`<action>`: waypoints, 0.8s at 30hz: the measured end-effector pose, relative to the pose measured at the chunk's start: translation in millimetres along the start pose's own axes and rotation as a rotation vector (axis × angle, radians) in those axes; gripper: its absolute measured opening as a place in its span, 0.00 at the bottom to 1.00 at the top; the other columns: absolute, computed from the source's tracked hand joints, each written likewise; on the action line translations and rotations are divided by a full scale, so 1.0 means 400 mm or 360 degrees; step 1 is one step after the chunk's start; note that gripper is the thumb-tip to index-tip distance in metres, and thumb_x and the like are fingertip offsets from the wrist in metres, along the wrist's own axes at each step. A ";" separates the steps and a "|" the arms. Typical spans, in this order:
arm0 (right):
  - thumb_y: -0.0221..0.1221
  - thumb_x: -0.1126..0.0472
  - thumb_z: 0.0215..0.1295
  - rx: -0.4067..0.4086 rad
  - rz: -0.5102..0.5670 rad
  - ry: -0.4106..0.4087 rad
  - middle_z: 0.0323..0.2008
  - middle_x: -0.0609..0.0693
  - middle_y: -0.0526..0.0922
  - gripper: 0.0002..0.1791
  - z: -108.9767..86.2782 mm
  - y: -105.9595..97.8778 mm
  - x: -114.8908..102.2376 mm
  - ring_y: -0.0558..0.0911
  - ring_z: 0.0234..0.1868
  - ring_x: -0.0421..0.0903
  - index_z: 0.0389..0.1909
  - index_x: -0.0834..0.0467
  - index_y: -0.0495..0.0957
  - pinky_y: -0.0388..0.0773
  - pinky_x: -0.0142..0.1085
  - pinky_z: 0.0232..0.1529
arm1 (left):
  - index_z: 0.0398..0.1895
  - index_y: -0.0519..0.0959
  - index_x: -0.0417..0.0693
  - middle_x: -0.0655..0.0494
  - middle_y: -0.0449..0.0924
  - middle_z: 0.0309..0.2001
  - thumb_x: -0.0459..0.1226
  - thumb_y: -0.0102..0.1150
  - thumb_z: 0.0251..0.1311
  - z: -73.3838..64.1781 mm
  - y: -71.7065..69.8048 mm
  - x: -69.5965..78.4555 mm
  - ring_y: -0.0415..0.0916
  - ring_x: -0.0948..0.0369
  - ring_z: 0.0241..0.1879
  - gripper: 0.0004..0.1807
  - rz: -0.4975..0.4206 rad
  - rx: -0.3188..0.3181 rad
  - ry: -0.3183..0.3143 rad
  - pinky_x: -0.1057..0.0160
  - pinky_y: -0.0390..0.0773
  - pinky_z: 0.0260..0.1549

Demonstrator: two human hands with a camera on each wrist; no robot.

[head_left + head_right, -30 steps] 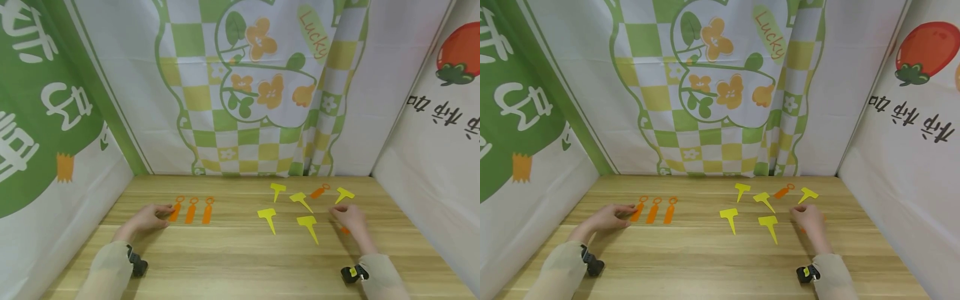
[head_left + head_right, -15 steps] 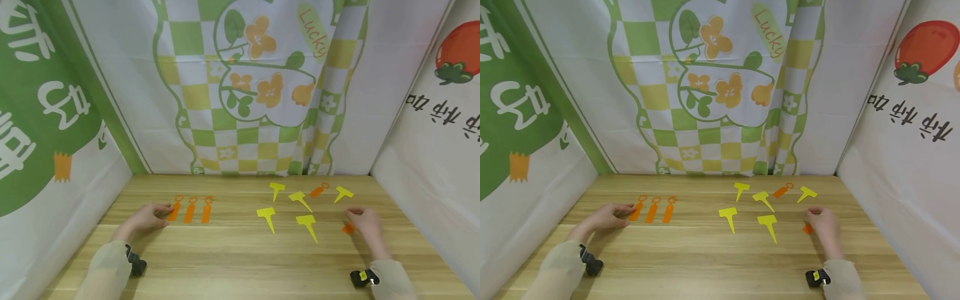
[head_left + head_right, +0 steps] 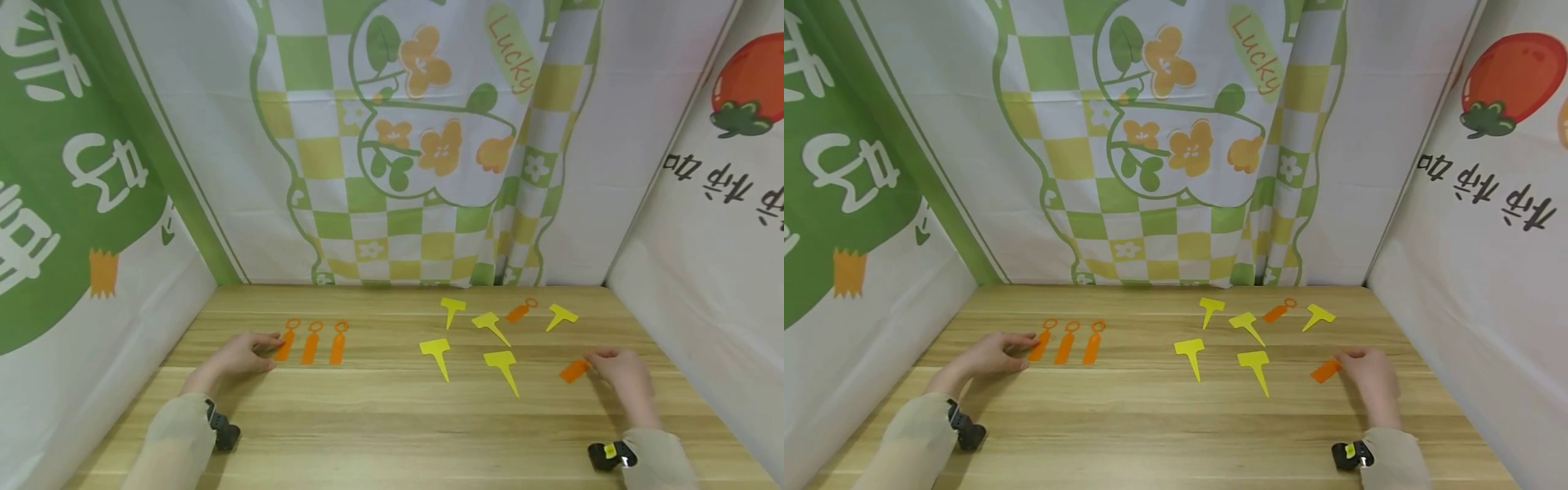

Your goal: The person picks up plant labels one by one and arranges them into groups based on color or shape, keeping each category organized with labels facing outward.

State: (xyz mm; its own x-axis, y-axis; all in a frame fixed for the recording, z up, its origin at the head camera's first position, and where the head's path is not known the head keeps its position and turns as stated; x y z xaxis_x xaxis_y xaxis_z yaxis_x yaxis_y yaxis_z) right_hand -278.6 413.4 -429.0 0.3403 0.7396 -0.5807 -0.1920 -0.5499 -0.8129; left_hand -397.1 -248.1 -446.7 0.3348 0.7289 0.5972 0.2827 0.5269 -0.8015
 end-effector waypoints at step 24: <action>0.58 0.38 0.56 -0.0168 -0.0133 0.0140 0.56 0.74 0.71 0.36 0.028 0.021 0.051 0.71 0.50 0.73 0.48 0.67 0.79 0.73 0.54 0.41 | 0.57 0.77 0.42 0.39 0.66 0.65 0.37 0.69 0.49 0.005 0.001 -0.017 0.56 0.34 0.66 0.28 0.0026 0.0006 -0.0017 0.32 0.55 0.61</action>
State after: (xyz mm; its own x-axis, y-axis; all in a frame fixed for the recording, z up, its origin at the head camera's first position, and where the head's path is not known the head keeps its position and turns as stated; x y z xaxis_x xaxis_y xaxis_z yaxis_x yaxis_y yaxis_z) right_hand -283.8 428.2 -448.1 0.4311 0.7501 -0.5014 -0.0635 -0.5291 -0.8462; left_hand -400.8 -251.8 -451.1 0.3300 0.7420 0.5835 0.2738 0.5163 -0.8115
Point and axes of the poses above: each hand's wrist, its own z-axis towards the middle knuckle, its own y-axis out of the palm, x = y × z, the point moved 9 cm from there along z, towards the middle knuckle
